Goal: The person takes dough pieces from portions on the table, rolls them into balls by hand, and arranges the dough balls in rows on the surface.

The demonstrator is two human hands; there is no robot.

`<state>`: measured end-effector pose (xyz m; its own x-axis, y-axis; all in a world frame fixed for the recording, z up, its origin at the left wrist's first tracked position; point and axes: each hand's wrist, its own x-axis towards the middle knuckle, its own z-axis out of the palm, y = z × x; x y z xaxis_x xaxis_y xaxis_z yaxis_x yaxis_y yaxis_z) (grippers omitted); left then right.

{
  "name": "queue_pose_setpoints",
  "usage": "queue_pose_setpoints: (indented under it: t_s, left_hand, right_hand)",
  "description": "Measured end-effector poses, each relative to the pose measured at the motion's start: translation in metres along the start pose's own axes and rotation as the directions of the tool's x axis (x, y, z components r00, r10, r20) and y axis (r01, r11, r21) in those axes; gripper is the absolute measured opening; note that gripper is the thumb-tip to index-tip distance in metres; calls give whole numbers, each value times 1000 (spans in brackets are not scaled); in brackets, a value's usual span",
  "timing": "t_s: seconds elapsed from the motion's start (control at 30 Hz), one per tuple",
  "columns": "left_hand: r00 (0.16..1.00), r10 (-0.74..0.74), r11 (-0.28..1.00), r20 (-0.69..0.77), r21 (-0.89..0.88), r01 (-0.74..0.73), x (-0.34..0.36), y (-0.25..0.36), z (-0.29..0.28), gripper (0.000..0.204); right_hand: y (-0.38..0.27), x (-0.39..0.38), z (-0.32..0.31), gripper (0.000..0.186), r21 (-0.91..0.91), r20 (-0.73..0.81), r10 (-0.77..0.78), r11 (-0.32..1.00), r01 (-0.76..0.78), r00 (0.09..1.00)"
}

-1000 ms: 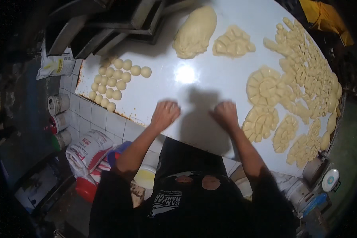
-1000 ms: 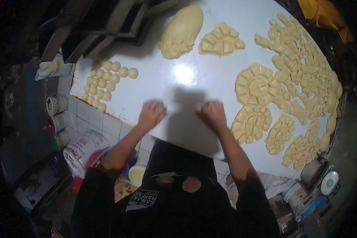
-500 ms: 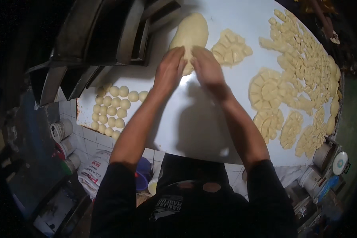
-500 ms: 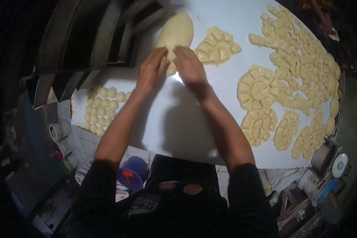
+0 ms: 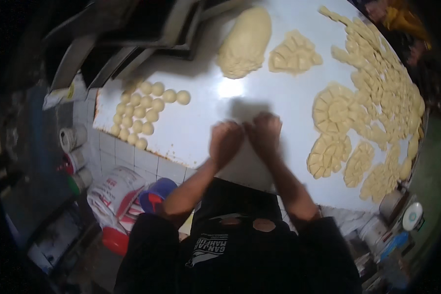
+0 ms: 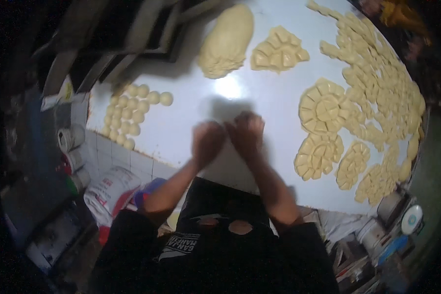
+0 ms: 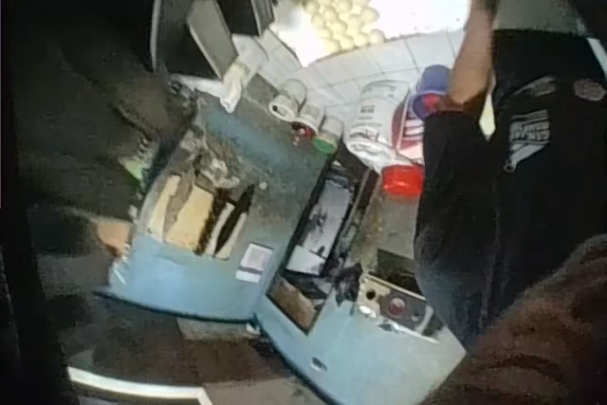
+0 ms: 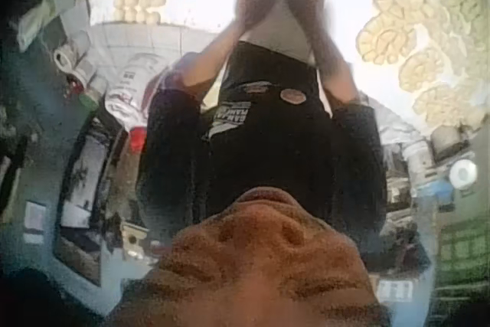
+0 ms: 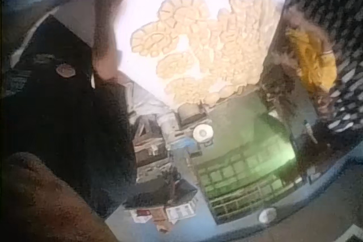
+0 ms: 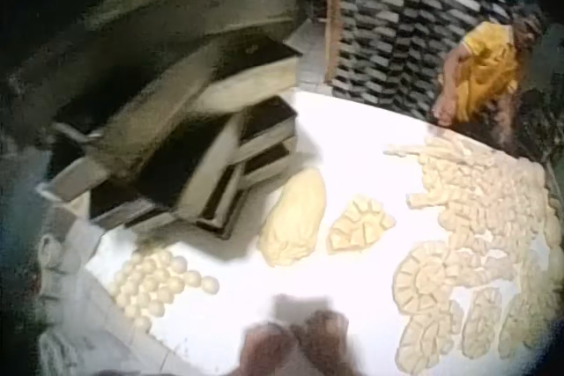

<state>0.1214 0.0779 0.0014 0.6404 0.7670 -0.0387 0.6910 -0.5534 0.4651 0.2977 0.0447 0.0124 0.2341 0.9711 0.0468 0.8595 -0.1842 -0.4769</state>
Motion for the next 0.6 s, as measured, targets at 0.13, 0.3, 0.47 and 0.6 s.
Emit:
queue_pose_setpoints:
  t_s: [0.13,0.3,0.47,0.6]
  left_hand:
    - [979,183,976,86,-136,-170,-71,-65,3,21]
    - [918,-255,953,-304,-241,185,-5,-20,2,21]
    - [970,64,985,-236,-142,-99,-77,-52,11,16]
    - [951,-156,982,-268,-141,121,-18,-25,-20,15]
  right_hand:
    - [30,-58,-15,26,443,235,-251,888,126,939]
    - [21,-25,-3,28,24,31,-286,958,286,958]
    - [73,-55,-13,32,157,146,-485,872,463,862]
    - [26,-10,-19,26,36,-90,-270,961,274,959]
